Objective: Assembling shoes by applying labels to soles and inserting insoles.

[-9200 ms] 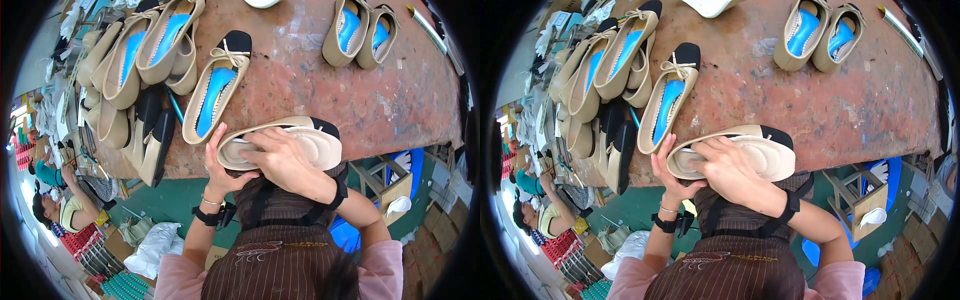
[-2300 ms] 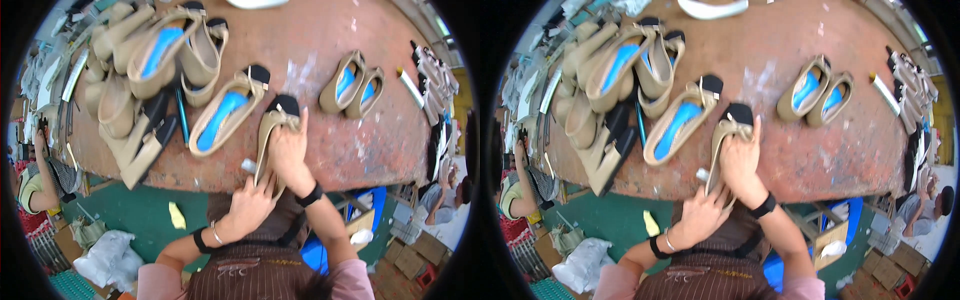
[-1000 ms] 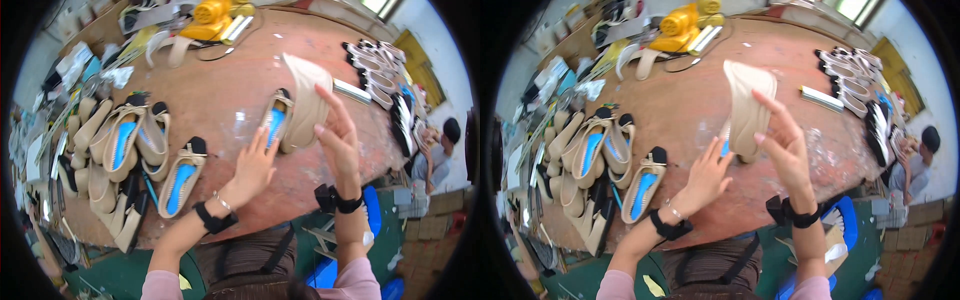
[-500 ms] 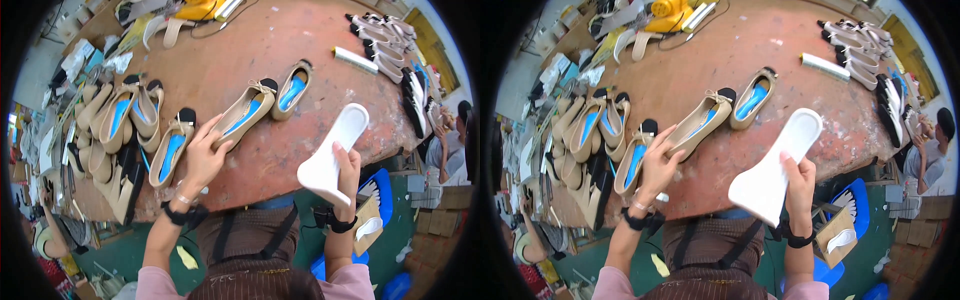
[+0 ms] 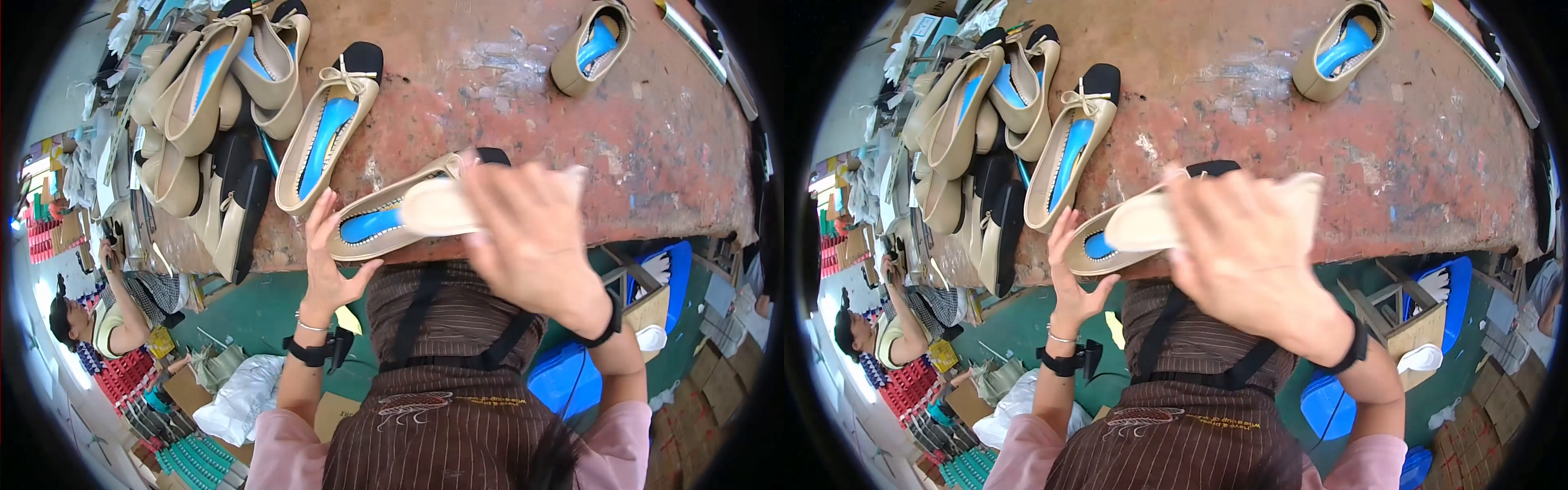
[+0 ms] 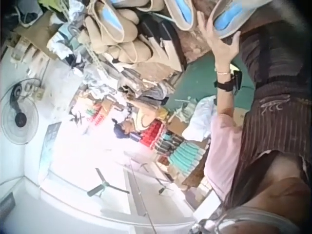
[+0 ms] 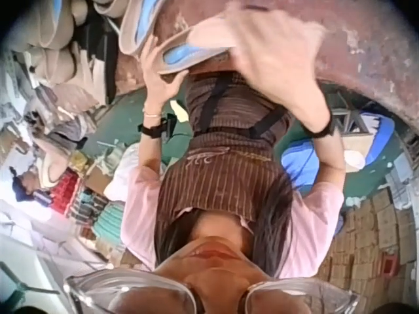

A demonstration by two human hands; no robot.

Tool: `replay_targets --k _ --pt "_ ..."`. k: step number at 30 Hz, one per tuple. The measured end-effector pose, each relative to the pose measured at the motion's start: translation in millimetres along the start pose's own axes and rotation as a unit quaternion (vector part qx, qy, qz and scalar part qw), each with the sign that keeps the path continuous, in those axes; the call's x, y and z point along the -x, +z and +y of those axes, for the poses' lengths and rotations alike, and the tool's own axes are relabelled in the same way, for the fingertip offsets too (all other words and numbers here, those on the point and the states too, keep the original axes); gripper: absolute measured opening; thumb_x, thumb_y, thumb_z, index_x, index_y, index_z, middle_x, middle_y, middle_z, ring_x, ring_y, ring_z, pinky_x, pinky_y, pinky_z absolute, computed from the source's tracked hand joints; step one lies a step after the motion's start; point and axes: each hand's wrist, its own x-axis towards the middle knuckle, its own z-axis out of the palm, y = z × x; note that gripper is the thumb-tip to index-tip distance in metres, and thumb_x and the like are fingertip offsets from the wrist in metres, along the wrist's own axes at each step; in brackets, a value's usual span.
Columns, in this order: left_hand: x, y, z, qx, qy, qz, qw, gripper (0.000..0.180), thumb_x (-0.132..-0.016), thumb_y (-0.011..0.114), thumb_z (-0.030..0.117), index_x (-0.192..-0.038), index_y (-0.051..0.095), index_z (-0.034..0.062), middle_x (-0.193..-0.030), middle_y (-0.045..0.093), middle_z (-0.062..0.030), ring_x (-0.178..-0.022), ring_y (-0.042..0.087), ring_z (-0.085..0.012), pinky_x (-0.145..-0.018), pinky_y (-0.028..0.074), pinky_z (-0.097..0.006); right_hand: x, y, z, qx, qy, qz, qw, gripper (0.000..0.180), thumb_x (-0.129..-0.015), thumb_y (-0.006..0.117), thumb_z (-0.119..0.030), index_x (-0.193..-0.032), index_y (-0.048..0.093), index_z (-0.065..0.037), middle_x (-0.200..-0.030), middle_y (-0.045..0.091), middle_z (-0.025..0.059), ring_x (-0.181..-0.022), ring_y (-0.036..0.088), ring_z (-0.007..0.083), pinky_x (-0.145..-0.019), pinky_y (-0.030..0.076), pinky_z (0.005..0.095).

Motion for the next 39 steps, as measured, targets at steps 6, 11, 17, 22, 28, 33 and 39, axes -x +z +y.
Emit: replay_targets --k 6,11,17,22,28,33,39 --pt "1.9 19.5 -10.5 0.111 0.048 0.110 0.986 0.122 -0.073 0.090 0.032 -0.159 0.004 0.0169 -0.155 0.028 -0.0316 -0.141 0.037 -0.0468 -0.115 0.035 -0.057 -23.6 82.8 -20.5 -0.154 -0.127 -0.015 0.980 0.035 -0.068 0.070 -0.017 -0.098 0.073 -0.001 -0.101 0.064 0.0073 -0.098 0.059 0.0228 -0.087 0.045 0.0348" --pt "2.9 20.7 -13.4 0.116 0.046 0.110 0.986 0.135 -0.071 0.091 0.034 -0.159 -0.011 0.0260 -0.154 0.028 -0.0312 -0.139 0.039 -0.0466 -0.113 0.037 -0.056 -31.0 112.9 -30.0 -0.211 -0.110 -0.077 0.968 0.030 -0.062 0.074 -0.016 -0.089 0.076 -0.004 -0.101 0.067 0.0074 -0.102 0.060 0.0237 -0.088 0.048 0.0367" --pt "2.7 21.5 -16.2 0.106 0.044 0.094 0.989 0.135 -0.075 0.087 0.046 -0.157 -0.019 0.0255 -0.155 0.026 -0.0293 -0.138 0.039 -0.0473 -0.113 0.036 -0.057 -35.4 123.1 -38.3 -0.261 -0.065 -0.074 0.960 0.031 -0.064 0.072 -0.009 -0.094 0.076 -0.003 -0.098 0.067 0.0082 -0.096 0.061 0.0262 -0.084 0.052 0.0378" --pt "8.1 17.8 -23.0 0.104 0.044 0.077 0.991 0.135 -0.075 0.087 0.046 -0.157 -0.018 0.0249 -0.154 0.027 -0.0304 -0.138 0.039 -0.0478 -0.113 0.036 -0.057 -29.6 119.3 -45.8 -0.209 -0.037 -0.137 0.968 0.037 -0.070 0.066 -0.013 -0.104 0.074 -0.001 -0.112 0.063 0.0129 -0.110 0.060 0.0271 -0.096 0.049 0.0391" --pt "-4.2 7.0 -20.4 0.128 0.023 0.036 0.991 0.104 -0.082 0.074 0.060 -0.158 0.022 0.0118 -0.149 0.038 -0.0330 -0.136 0.044 -0.0449 -0.110 0.040 -0.052 -37.0 136.0 -33.0 -0.253 -0.228 -0.145 0.929 0.042 -0.076 0.065 -0.012 -0.116 0.070 -0.003 -0.124 0.065 0.0135 -0.127 0.057 0.0279 -0.110 0.045 0.0397" --pt "-7.3 11.3 -18.2 0.178 -0.002 0.092 0.980 0.025 -0.091 0.054 0.013 -0.112 0.051 0.0021 -0.138 0.052 -0.0328 -0.120 0.057 -0.0436 -0.101 0.046 -0.048 -31.0 135.8 -58.5 -0.192 -0.085 -0.185 0.960 0.039 -0.080 0.064 -0.017 -0.115 0.072 -0.002 -0.125 0.068 0.0116 -0.126 0.060 0.0263 -0.114 0.040 0.0364" --pt "-2.8 20.9 -20.0 0.158 -0.002 0.150 0.976 0.017 -0.090 0.052 0.013 -0.102 0.047 0.0025 -0.131 0.055 -0.0310 -0.112 0.058 -0.0416 -0.097 0.046 -0.046 -7.7 105.5 -50.9 -0.003 -0.064 -0.160 0.985 0.031 -0.077 0.062 -0.011 -0.103 0.079 -0.012 -0.127 0.069 0.0072 -0.127 0.060 0.0198 -0.122 0.028 0.0436"
